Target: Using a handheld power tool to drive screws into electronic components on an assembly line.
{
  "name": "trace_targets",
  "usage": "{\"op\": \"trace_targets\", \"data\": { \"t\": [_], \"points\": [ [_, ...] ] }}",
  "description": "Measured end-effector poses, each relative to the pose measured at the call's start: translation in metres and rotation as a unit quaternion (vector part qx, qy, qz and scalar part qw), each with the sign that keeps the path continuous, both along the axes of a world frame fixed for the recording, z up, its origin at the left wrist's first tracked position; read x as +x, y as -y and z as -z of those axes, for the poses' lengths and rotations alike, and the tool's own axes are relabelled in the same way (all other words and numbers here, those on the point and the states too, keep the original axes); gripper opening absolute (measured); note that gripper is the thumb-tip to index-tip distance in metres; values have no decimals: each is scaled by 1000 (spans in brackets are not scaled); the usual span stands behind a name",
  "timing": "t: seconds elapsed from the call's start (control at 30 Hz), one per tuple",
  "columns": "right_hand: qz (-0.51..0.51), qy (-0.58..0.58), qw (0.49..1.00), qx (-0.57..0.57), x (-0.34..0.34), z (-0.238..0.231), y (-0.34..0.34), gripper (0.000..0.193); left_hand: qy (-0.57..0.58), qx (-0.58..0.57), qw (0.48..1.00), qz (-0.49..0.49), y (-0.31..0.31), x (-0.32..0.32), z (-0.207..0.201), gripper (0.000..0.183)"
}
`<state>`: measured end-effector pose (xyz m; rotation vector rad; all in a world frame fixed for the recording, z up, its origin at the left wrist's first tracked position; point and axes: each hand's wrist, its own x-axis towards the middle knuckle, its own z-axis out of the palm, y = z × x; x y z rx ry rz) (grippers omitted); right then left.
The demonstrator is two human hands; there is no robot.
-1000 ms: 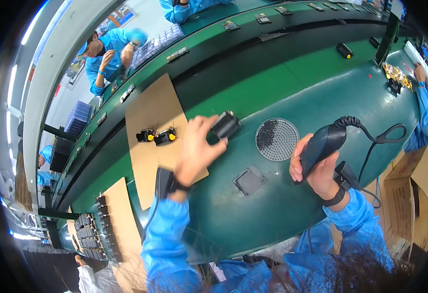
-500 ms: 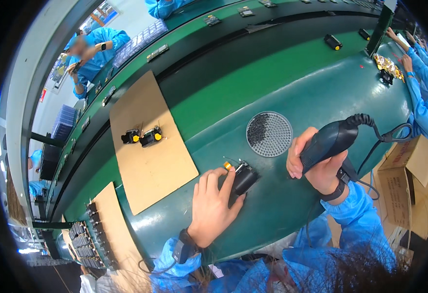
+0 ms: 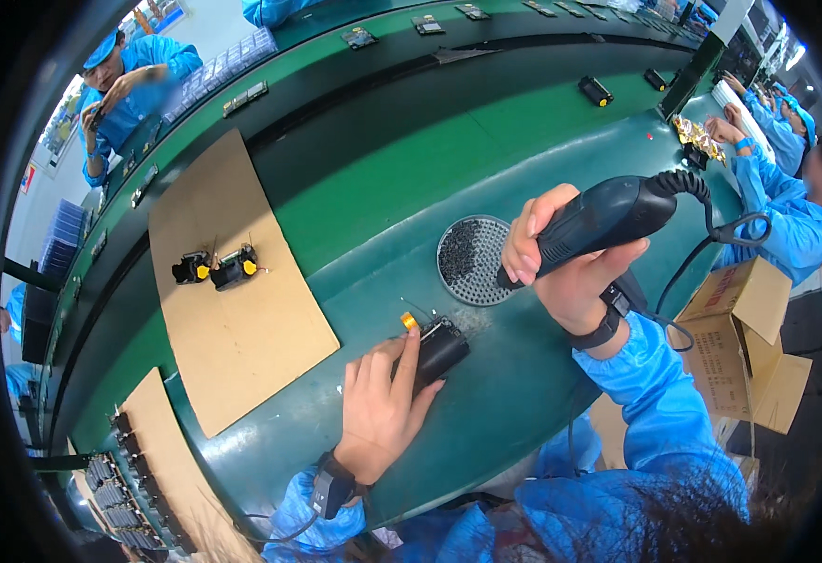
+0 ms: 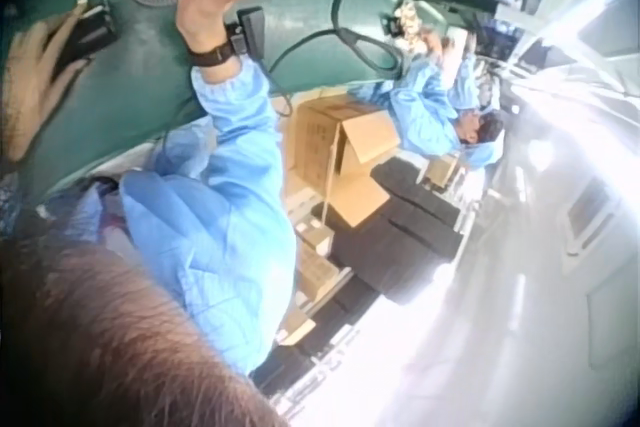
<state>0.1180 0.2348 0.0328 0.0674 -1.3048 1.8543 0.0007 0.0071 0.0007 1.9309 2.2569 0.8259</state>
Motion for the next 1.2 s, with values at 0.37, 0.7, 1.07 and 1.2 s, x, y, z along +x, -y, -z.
{"op": "trace_targets", "data": {
  "t": [0.37,0.7,1.07,1.2],
  "points": [
    [20,44,999,7,-7,9,-2,97,19,8,1000,-5,1,-3,0,73],
    [-14,50,998,35,-10,17,-1,97,30,8,999,-8,5,-3,-1,72],
    [-76,-64,995,-32,-23,-25,51,99,64,24,998,-2,11,-10,1,66],
    [-102,-42,994,-3,-31,-17,62,100,75,36,996,3,7,-8,2,64]
  ]
}}
